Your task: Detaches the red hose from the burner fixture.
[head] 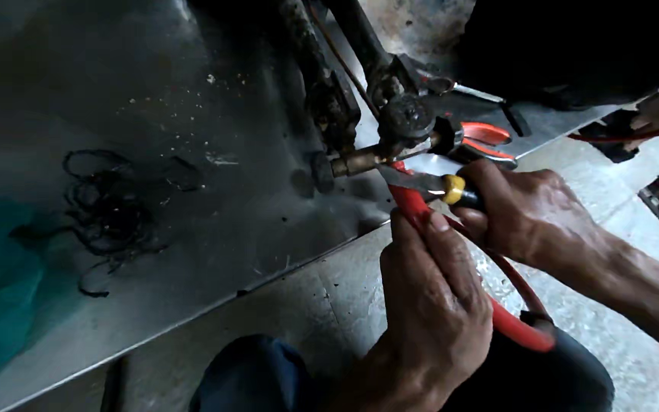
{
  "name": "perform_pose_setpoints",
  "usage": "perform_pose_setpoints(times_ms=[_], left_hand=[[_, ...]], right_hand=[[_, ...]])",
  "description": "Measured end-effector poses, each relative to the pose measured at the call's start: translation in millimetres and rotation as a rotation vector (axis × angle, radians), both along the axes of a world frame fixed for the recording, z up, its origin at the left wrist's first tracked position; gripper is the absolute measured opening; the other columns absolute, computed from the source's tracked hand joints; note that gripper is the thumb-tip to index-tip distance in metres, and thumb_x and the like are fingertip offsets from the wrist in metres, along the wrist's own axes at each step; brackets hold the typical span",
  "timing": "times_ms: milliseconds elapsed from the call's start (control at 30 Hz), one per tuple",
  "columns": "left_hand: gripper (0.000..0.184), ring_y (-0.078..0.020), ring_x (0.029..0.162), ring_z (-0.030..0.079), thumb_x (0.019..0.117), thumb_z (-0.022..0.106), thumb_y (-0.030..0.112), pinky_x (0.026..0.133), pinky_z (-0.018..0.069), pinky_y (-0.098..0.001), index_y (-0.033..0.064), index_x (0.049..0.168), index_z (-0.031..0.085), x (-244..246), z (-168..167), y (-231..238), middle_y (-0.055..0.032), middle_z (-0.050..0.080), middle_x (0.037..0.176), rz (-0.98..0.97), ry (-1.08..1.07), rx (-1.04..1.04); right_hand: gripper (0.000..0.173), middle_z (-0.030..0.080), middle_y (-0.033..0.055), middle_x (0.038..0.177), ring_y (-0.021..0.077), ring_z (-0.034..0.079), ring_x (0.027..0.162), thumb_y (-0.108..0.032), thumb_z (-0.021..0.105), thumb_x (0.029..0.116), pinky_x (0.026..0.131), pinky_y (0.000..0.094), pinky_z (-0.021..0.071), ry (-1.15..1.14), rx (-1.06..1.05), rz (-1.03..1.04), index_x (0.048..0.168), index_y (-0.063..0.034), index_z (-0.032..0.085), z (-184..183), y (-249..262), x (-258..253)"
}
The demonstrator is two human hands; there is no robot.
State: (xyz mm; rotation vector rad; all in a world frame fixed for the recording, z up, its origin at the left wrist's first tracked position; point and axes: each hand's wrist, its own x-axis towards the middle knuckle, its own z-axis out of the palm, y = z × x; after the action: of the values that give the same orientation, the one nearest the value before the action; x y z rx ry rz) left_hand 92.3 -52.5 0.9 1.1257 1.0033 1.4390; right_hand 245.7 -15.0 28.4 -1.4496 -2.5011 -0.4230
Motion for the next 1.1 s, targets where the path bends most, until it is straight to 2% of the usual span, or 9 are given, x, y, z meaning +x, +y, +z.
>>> perform_pose_setpoints(times_ms=[133, 333, 433, 533, 633, 700, 833, 933, 1100], left_hand=[[0.027, 0.0018, 0.051, 0.051, 0.1082, 0.03, 0.014, 0.05, 0.0507, -0.0164, -0.0007, 0.096, 0.048, 6.9, -1.8, 0.6, 0.0083, 0.045, 0.062, 0.013, -0.095, -0.001], [0.031, 0.0019, 0.05, 0.054, 0.1107, 0.024, 0.019, 0.048, 0.0517, -0.0152, 0.0031, 0.099, 0.047, 5.3, -1.4, 1.6, 0.0098, 0.049, 0.062, -0.003, -0.149, -0.01], [0.03, 0.0021, 0.05, 0.055, 0.11, 0.023, 0.018, 0.05, 0.052, -0.0151, 0.0029, 0.099, 0.047, 6.4, -0.6, 1.4, 0.01, 0.049, 0.061, 0.011, -0.136, -0.012], [0.032, 0.0018, 0.05, 0.055, 0.1098, 0.022, 0.017, 0.05, 0.0523, -0.0148, 0.0032, 0.098, 0.047, 7.6, 0.2, 2.0, 0.0095, 0.049, 0.062, 0.026, -0.131, -0.015], [0.032, 0.0014, 0.05, 0.056, 0.1092, 0.022, 0.017, 0.05, 0.0524, -0.0151, 0.0024, 0.099, 0.049, 6.8, 1.1, 2.2, 0.0086, 0.05, 0.062, 0.04, -0.118, -0.018], [0.031, 0.0008, 0.05, 0.056, 0.109, 0.024, 0.017, 0.05, 0.0524, -0.0157, 0.002, 0.099, 0.049, 5.3, 1.8, 1.3, 0.0079, 0.051, 0.062, 0.031, -0.107, -0.036], [0.034, -0.0017, 0.052, 0.057, 0.1097, 0.026, 0.021, 0.051, 0.054, -0.0189, 0.0, 0.102, 0.052, 2.1, 1.1, 1.3, 0.0059, 0.051, 0.063, 0.007, -0.088, -0.07], [0.033, -0.0018, 0.051, 0.057, 0.1097, 0.027, 0.02, 0.051, 0.0535, -0.0191, 0.0001, 0.101, 0.051, 3.3, 1.9, 1.9, 0.0055, 0.051, 0.063, 0.005, -0.101, -0.076], [0.032, -0.0051, 0.052, 0.058, 0.1098, 0.03, 0.021, 0.052, 0.0545, -0.0225, -0.0002, 0.104, 0.054, 0.4, 4.6, 1.0, 0.0027, 0.053, 0.065, -0.022, -0.095, -0.126]], right_hand=[[0.048, 0.052, 0.007, 0.057, 0.0229, 0.053, 0.043, -0.043, 0.038, 0.1054, 0.037, 0.0374, 0.0389, 0.073, -0.059, -0.021, 0.088, -0.0027, 0.059, -5.1, -7.3, 1.5], [0.067, 0.057, 0.0074, 0.07, 0.0103, 0.056, 0.056, -0.056, 0.018, 0.1097, 0.049, 0.0268, 0.0474, 0.357, -0.03, -0.014, 0.105, -0.0015, 0.057, -6.2, -32.9, 43.5], [0.052, 0.061, 0.0124, 0.079, 0.0218, 0.058, 0.058, -0.043, 0.035, 0.1076, 0.048, 0.0403, 0.0468, 0.258, 0.085, -0.214, 0.101, 0.0008, 0.064, 16.8, -11.9, 59.8], [0.042, 0.066, 0.0202, 0.098, 0.0402, 0.068, 0.078, -0.038, 0.056, 0.1011, 0.062, 0.0587, 0.0529, 0.077, 0.005, -0.257, 0.111, 0.0001, 0.07, 33.4, 30.6, 76.5], [0.036, 0.069, 0.0163, 0.103, 0.0385, 0.069, 0.087, -0.036, 0.061, 0.1019, 0.069, 0.0596, 0.055, 0.008, -0.115, -0.257, 0.122, -0.0083, 0.071, 22.5, 71.1, 87.7], [0.037, 0.069, 0.0174, 0.114, 0.0389, 0.068, 0.104, -0.035, 0.056, 0.1055, 0.083, 0.0598, 0.055, 0.043, -0.154, -0.267, 0.13, -0.0088, 0.068, 17.9, 77.6, 88.3], [0.041, 0.068, 0.0174, 0.12, 0.0351, 0.065, 0.114, -0.039, 0.052, 0.1031, 0.094, 0.0533, 0.0539, 0.152, -0.09, -0.044, 0.113, -0.0037, 0.071, 12.7, 55.2, 66.9], [0.039, 0.064, 0.0221, 0.124, 0.0398, 0.062, 0.118, -0.034, 0.057, 0.0992, 0.097, 0.056, 0.0518, 0.044, -0.23, -0.052, 0.115, 0.0006, 0.067, 10.8, 51.6, 47.4], [0.035, 0.065, 0.021, 0.109, 0.0403, 0.065, 0.105, -0.031, 0.062, 0.0931, 0.085, 0.0567, 0.0527, -0.049, -0.357, -0.204, 0.108, 0.0005, 0.065, 21.2, 52.3, 31.5]])
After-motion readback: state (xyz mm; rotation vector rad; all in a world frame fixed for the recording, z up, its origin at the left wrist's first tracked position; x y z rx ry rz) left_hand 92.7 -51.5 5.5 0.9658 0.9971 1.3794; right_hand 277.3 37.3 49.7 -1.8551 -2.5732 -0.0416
